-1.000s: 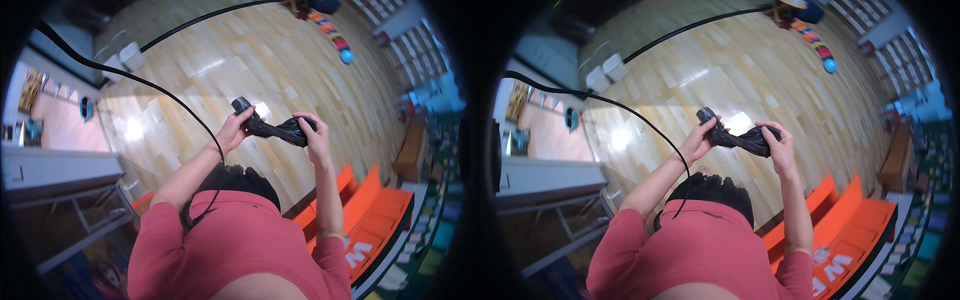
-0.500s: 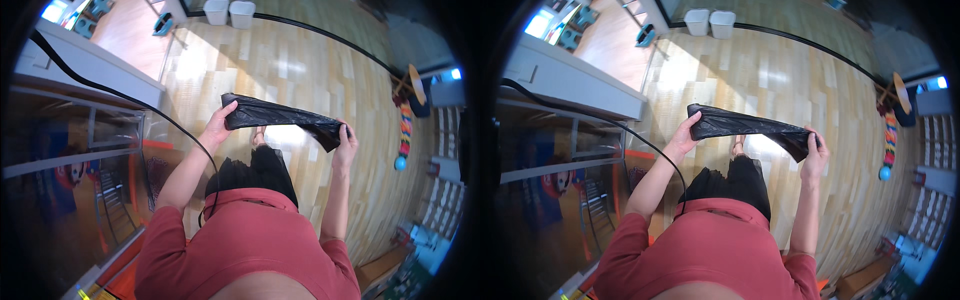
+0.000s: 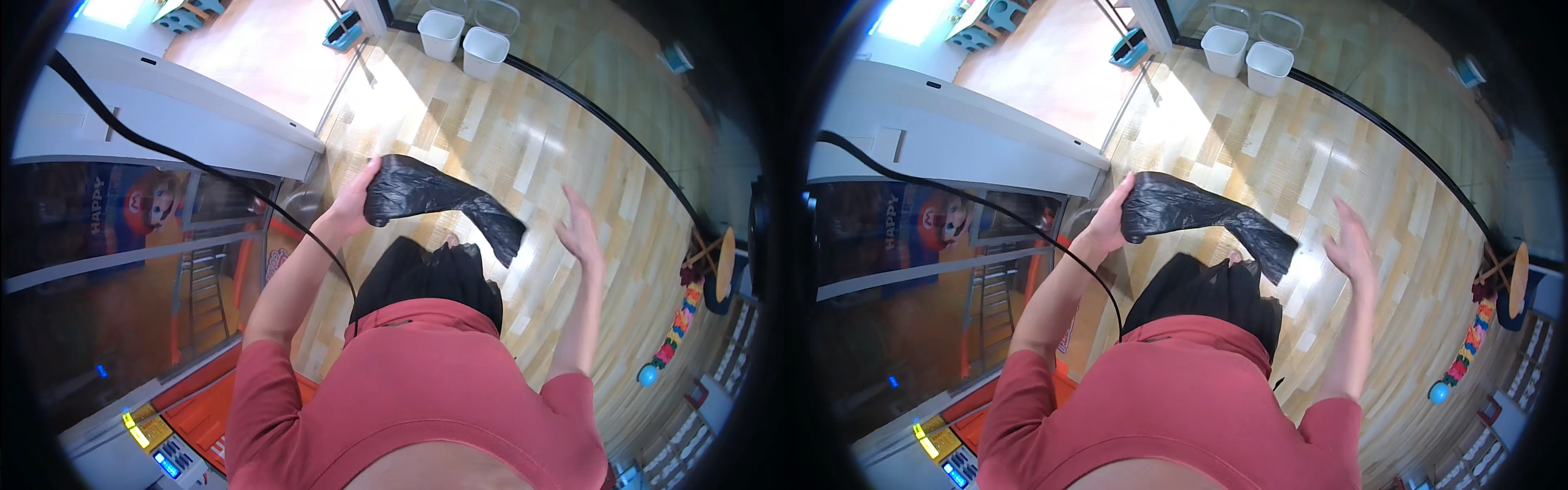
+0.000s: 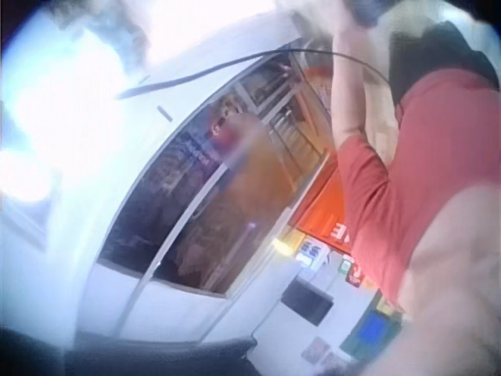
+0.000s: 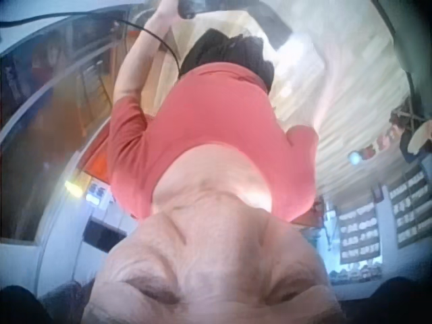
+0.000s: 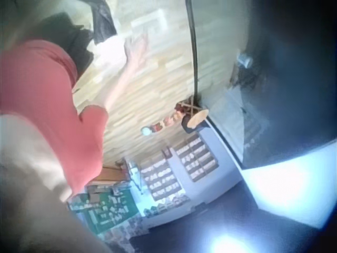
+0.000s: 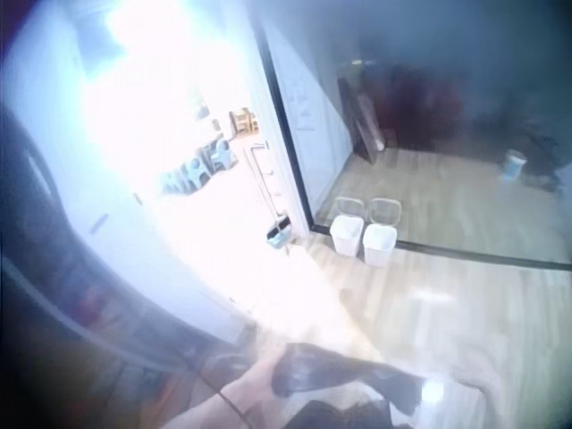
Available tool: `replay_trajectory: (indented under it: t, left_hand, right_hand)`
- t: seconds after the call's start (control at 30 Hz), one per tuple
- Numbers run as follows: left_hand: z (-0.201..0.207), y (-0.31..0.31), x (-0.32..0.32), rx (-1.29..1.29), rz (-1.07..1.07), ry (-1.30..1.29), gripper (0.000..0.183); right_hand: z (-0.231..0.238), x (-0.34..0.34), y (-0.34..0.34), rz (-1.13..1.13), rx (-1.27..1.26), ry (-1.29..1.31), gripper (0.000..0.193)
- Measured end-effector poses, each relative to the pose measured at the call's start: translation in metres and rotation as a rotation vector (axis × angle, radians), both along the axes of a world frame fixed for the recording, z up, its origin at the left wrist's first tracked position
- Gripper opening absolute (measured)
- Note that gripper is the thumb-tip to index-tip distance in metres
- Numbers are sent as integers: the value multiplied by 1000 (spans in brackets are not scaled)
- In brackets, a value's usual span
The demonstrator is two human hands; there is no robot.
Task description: The person separates and opens a black plastic bag by hand, then places it inside a small white waste bin, tucking the edges around the rim.
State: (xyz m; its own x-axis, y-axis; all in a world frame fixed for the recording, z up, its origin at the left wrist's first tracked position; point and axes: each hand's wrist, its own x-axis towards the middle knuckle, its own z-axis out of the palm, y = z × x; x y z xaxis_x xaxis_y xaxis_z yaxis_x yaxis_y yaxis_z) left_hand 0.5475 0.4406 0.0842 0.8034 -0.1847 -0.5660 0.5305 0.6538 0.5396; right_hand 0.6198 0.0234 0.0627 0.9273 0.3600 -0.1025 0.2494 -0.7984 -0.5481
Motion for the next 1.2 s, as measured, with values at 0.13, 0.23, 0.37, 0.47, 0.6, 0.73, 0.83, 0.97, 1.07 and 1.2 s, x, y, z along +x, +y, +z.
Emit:
replay_trajectory:
  t: [0.13, 0.23, 0.37, 0.47, 0.6, 0.73, 0.83, 0.97, 1.07, 1.2]
  left_hand:
    - [0, -4, 50, 2, -213, 42, 41]
    - [11, -3, 92, 89, -246, 1, 40]
    - [-15, 43, 149, 123, -197, -71, 44]
    - [-34, 57, 201, -147, 20, 12, 44]
    - [-52, 82, 264, -191, 12, 43, 39]
    - [-43, 94, 324, -16, -81, -23, 37]
    - [-46, 95, 354, -20, -20, 104, 43]
    - [-50, 91, 393, 36, 65, 166, 52]
    - [-49, 80, 424, 91, 11, 137, 53]
    - [-40, 61, 445, 327, 38, 175, 49]
  right_hand:
    - [34, 77, 172, 78, 940, 546, 52]
    - [-14, 115, 225, 320, 925, 826, 51]
    - [-29, 161, 232, 270, 896, 858, 39]
    - [-17, 200, 224, 38, 945, 855, 30]
    - [-2, 259, 221, -25, 753, 784, 20]
    - [-2, 310, 219, -104, 769, 854, 16]
    - [-16, 346, 211, -11, 734, 854, 14]
    - [-9, 401, 217, 49, 745, 992, 16]
    - [-19, 451, 216, 99, 756, 1101, 16]
    - [-38, 491, 233, 582, 389, 1199, 27]
